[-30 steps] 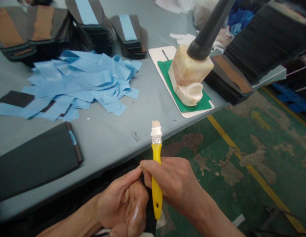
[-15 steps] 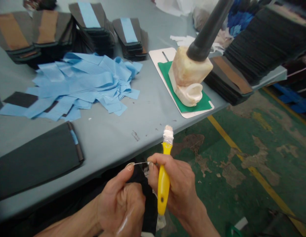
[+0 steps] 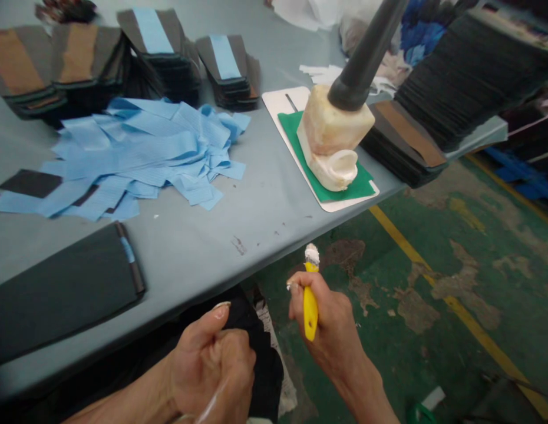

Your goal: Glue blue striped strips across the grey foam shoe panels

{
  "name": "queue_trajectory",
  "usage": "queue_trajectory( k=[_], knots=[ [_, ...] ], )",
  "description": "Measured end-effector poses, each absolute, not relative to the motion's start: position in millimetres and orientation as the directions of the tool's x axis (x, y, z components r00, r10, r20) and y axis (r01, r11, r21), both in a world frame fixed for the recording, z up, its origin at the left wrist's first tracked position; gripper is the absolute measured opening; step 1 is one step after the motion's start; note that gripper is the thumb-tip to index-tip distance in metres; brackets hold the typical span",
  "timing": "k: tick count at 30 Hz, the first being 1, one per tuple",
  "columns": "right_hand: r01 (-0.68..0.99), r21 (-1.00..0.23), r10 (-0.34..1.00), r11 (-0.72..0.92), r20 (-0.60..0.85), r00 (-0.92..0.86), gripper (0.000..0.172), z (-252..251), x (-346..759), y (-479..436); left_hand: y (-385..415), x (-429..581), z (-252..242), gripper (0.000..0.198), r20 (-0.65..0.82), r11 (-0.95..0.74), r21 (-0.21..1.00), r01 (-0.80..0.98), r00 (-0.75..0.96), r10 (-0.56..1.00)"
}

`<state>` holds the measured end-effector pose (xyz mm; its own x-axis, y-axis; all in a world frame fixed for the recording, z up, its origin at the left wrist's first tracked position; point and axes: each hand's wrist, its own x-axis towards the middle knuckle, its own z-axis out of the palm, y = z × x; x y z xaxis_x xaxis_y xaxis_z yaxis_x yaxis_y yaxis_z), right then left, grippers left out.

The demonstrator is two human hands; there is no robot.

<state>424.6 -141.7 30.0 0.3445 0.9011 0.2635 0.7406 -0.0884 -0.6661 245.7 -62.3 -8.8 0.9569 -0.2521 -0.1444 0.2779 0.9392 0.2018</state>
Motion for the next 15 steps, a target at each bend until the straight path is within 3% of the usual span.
queue_trajectory(
  k=[4,8,11,15],
  knots=[
    [0.733,-0.674,0.885,-0.089,0.284,0.369,0.011,32,423,-150,-55,256,9,0.082,-0.272,0.928,0.309,0.208,0.954,-0.124],
    [0.733,-0.676,0.854,-0.075,0.336,0.397,0.006,31,421,-155,-50,271,10,0.055,-0.372,0.872,0.482,0.087,0.921,0.114],
    [0.728,-0.683,0.838,-0.063,0.360,0.411,0.005,30,421,-157,-52,276,8,0.056,-0.399,0.796,0.604,0.036,0.879,0.263],
    [0.712,-0.701,0.827,-0.055,0.368,0.426,0.004,29,422,-158,-57,278,8,0.062,-0.418,0.735,0.676,0.042,0.844,0.336]
  ],
)
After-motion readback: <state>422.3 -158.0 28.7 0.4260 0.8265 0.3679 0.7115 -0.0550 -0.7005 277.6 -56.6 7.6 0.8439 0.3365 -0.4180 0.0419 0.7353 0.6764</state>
